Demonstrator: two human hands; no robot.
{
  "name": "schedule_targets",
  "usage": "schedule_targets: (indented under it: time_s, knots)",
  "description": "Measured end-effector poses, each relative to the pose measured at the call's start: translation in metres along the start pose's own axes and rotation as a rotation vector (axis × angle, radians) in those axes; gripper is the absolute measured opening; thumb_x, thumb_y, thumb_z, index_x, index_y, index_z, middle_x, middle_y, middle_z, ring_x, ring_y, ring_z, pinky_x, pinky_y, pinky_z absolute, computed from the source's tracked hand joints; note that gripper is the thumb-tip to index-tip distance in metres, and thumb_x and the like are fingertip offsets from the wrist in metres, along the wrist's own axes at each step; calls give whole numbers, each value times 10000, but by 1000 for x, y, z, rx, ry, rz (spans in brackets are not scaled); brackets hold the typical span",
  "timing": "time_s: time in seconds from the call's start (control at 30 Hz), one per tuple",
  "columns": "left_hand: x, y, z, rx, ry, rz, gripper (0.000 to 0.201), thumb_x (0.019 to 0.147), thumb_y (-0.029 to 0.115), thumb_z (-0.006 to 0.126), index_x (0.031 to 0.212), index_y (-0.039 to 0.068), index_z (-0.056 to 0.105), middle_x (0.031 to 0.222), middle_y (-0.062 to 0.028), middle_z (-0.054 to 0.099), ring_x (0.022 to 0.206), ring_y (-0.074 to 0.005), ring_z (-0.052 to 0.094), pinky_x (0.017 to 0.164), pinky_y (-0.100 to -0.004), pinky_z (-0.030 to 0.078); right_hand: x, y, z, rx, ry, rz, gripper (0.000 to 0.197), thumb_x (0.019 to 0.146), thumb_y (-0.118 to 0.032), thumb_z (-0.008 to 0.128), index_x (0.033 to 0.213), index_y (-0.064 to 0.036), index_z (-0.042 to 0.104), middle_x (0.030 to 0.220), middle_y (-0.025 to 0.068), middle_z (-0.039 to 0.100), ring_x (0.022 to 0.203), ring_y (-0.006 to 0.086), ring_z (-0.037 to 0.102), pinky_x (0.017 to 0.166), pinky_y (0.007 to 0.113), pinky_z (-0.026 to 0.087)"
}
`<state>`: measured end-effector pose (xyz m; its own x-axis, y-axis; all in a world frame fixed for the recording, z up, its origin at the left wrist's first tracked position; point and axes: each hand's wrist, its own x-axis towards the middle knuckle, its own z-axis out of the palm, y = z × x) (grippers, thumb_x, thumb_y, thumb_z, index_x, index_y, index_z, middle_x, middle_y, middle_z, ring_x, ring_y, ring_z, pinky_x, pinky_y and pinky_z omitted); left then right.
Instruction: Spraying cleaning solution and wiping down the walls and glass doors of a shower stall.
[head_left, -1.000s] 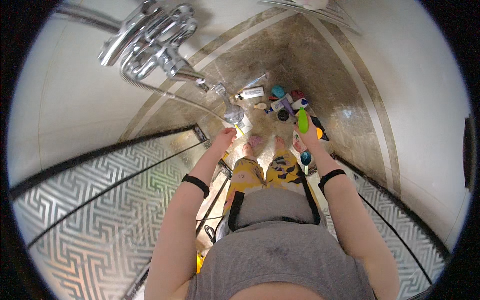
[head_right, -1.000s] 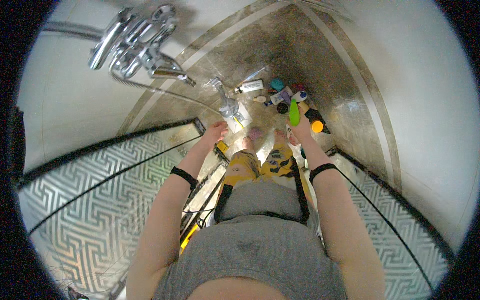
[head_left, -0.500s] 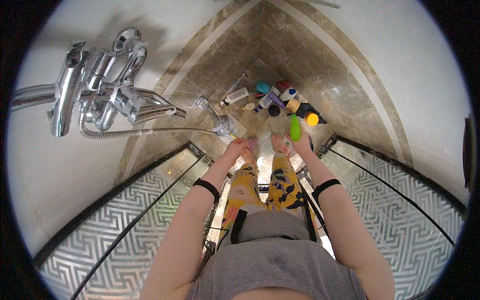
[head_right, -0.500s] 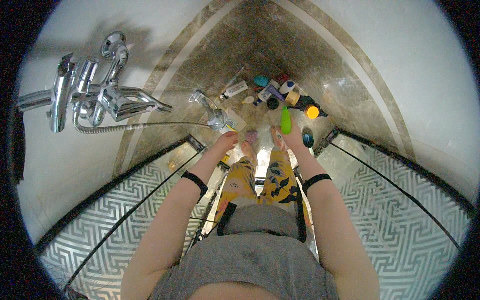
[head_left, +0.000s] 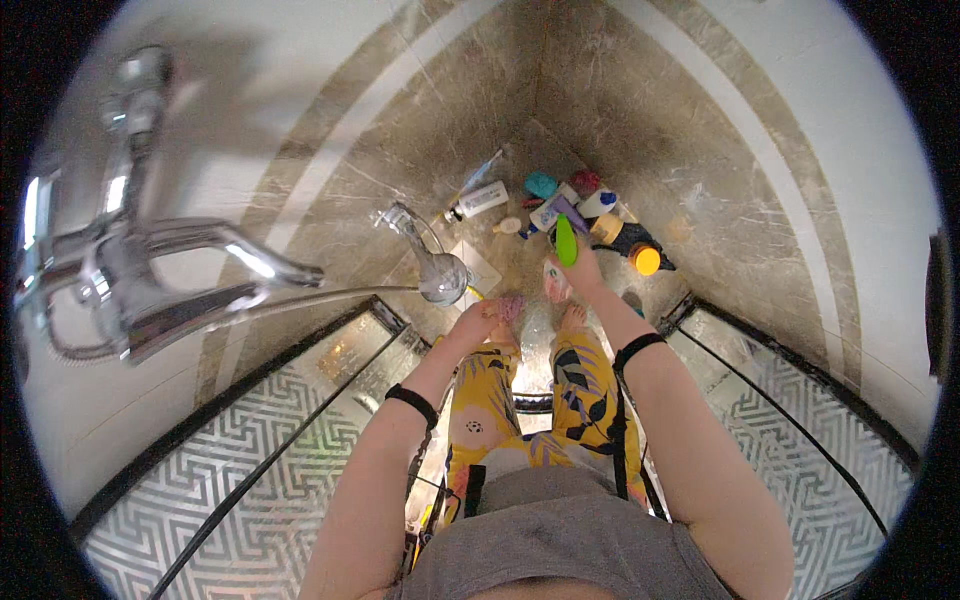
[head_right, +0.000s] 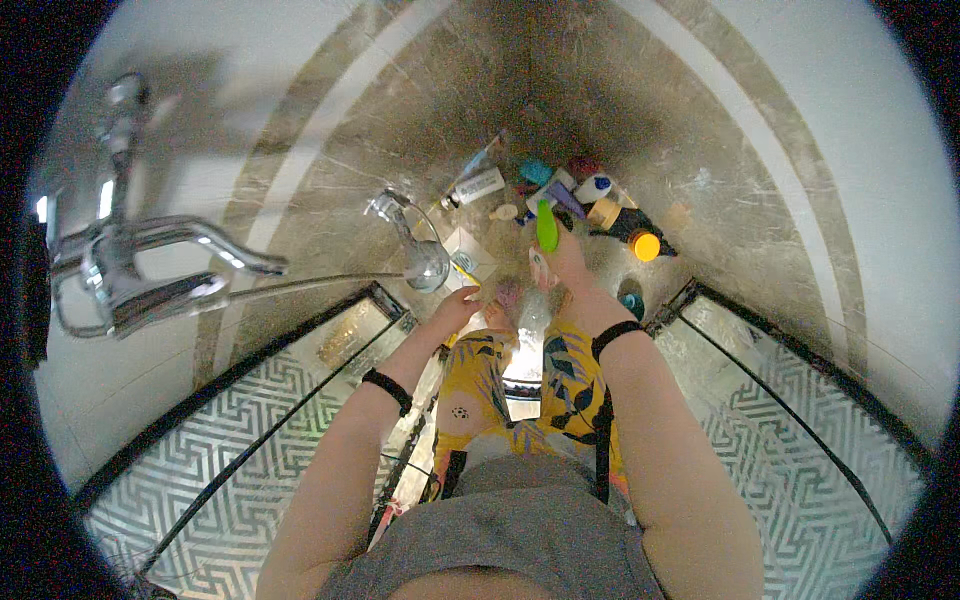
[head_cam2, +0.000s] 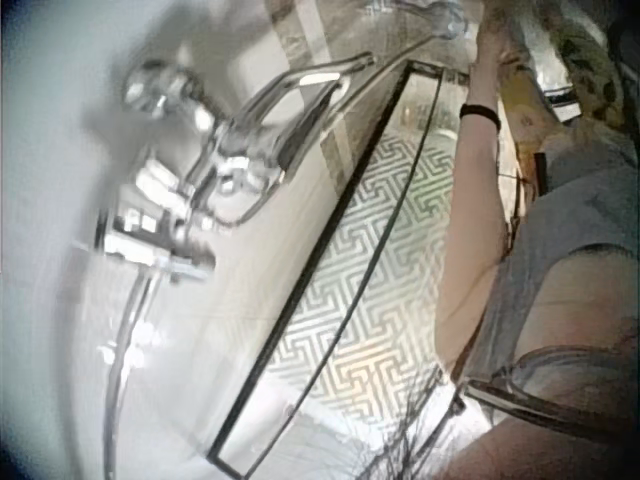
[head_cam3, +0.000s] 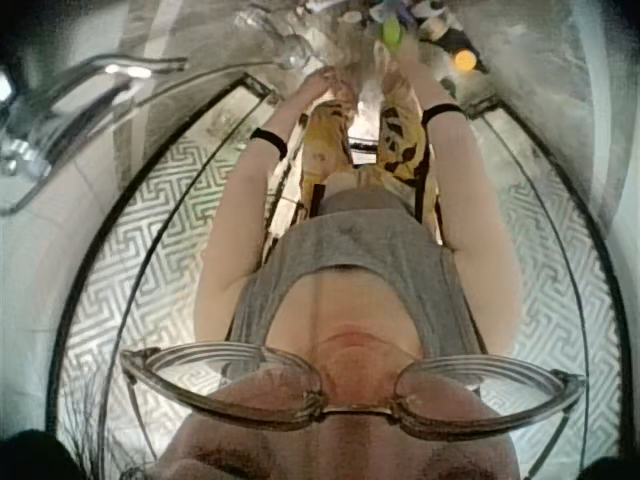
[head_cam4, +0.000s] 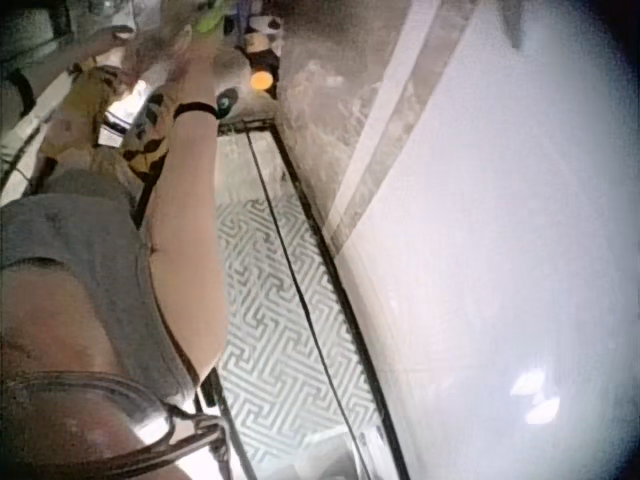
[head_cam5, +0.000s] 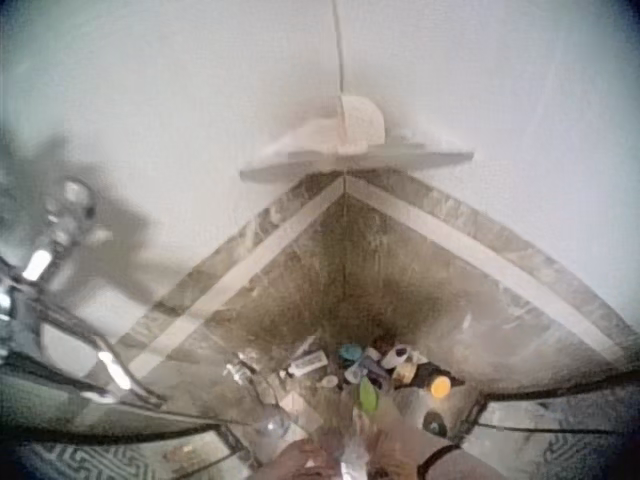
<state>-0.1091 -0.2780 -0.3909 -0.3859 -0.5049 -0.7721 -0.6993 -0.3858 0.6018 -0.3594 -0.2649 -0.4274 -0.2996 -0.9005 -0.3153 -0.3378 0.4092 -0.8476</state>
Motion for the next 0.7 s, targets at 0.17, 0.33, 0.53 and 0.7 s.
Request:
schedule_targets:
  time_s: [0.17, 0.33, 0.53, 0.7]
  knots:
    - [50, -73, 15, 103, 5, -70, 480, 827, 313, 565, 1208, 27, 505, 1108, -195, 589, 1026, -298, 570, 859, -350, 450, 23, 51, 24, -143, 23, 81, 447, 725, -258, 707, 1051, -16, 521, 877, 188, 613, 831, 344, 595, 695, 387, 455]
    - [73, -94, 39, 57, -2, -47, 377, 829, 296, 561, 1117, 53, 562, 1057, -186, 605, 995, -291, 579, 845, -354, 454, 15, 96, 22, -80, -40, 245, 458, 719, -280, 707, 1056, -27, 527, 897, 188, 614, 844, 353, 592, 700, 395, 456]
    - [113, -128, 36, 165, -47, -90, 394, 816, 292, 575, 1116, 37, 563, 1015, -175, 616, 940, -278, 591, 812, -352, 465, 17, 137, 43, -166, -169, 204, 455, 733, -239, 699, 1098, -34, 521, 942, 179, 612, 888, 338, 587, 749, 396, 456]
    - [149, -156, 44, 86, -70, -179, 496, 808, 307, 573, 1202, 11, 516, 1082, -195, 599, 993, -302, 580, 836, -352, 463, 25, 190, 61, -206, -247, 144, 482, 737, -204, 677, 1145, -30, 489, 1052, 183, 580, 994, 327, 553, 824, 369, 439]
